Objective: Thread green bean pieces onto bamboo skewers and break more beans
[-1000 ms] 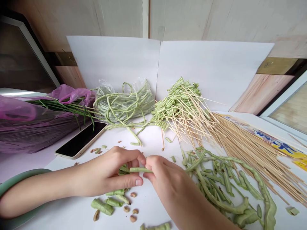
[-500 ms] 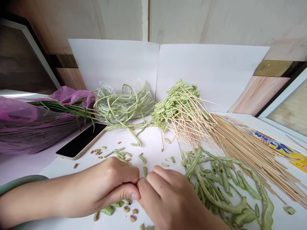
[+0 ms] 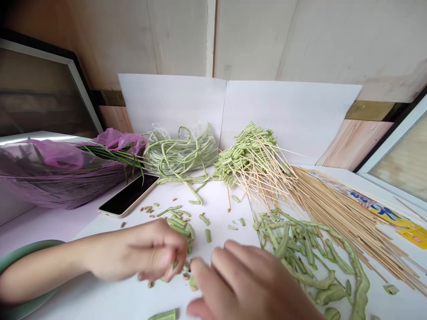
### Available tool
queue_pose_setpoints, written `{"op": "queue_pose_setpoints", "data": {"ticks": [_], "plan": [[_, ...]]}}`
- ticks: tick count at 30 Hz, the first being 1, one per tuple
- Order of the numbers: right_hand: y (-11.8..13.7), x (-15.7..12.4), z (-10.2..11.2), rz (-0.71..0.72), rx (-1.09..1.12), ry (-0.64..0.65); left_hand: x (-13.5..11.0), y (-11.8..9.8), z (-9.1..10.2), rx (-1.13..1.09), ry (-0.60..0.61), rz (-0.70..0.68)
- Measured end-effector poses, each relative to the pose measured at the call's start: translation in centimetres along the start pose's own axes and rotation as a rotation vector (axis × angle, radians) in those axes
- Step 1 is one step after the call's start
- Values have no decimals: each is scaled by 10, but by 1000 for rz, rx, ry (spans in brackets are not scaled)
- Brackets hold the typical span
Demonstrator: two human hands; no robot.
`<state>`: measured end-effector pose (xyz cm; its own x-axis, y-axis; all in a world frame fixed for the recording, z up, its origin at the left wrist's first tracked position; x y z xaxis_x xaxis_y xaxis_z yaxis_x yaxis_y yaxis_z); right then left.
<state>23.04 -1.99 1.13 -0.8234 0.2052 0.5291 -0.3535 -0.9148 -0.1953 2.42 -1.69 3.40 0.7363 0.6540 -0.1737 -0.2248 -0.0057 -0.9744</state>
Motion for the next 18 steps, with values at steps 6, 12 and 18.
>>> {"op": "queue_pose_setpoints", "data": {"ticks": [6,12,18], "plan": [[-11,28,-4,-43,-1,58,18,21,4,-599,-283,61],[-20,41,-1,-66,80,109,23,19,10,-626,-274,44],[-29,44,-6,-217,432,41,21,15,5,-380,-250,77]]}}
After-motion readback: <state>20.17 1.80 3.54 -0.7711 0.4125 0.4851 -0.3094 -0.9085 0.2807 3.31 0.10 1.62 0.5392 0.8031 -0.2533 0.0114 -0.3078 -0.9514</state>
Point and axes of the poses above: each hand's wrist, its own x-axis towards the middle knuckle, its own z-axis out of the back of the hand, y = z × x, the point moved 2 cm from there along x, towards the middle knuckle, and after that the axes turned 1 degree about z, right-handed, at the moved point
